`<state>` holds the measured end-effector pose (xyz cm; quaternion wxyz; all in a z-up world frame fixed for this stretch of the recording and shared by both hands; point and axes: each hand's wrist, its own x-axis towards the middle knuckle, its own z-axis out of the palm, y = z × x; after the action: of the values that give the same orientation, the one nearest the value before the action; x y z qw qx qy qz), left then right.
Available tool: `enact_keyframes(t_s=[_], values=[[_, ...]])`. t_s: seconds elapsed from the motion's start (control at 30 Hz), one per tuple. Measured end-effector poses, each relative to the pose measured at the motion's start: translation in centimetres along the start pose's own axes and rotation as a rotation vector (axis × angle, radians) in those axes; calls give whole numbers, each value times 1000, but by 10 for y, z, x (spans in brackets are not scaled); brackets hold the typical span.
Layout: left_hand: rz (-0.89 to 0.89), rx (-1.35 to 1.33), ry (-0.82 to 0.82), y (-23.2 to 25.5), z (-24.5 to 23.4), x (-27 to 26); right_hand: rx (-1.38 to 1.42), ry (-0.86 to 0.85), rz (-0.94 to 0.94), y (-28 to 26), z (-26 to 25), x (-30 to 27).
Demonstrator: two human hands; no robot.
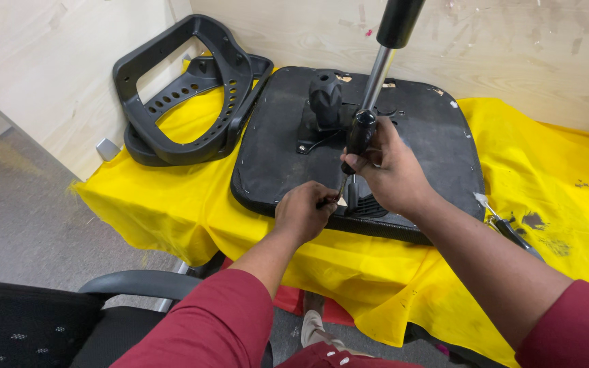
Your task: The person attaches a black office chair seat to its metal base using a screwdriver. They align the seat, insert screws, and tighten them to secure the seat to the base.
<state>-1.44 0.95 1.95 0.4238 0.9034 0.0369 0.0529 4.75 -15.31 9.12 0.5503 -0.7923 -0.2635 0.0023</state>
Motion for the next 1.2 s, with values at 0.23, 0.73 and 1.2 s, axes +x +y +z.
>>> enact_keyframes(t_s=[0.23,0.73,1.2], values=[[-11,4,12,-2,3,1,-92,107,-30,-2,2,-2],[33,-19,55,-4,6,1,-253,232,-337,-23,-12,-6],[-38,21,9,0,4,4,-247,281,-343,-27,-11,-9]])
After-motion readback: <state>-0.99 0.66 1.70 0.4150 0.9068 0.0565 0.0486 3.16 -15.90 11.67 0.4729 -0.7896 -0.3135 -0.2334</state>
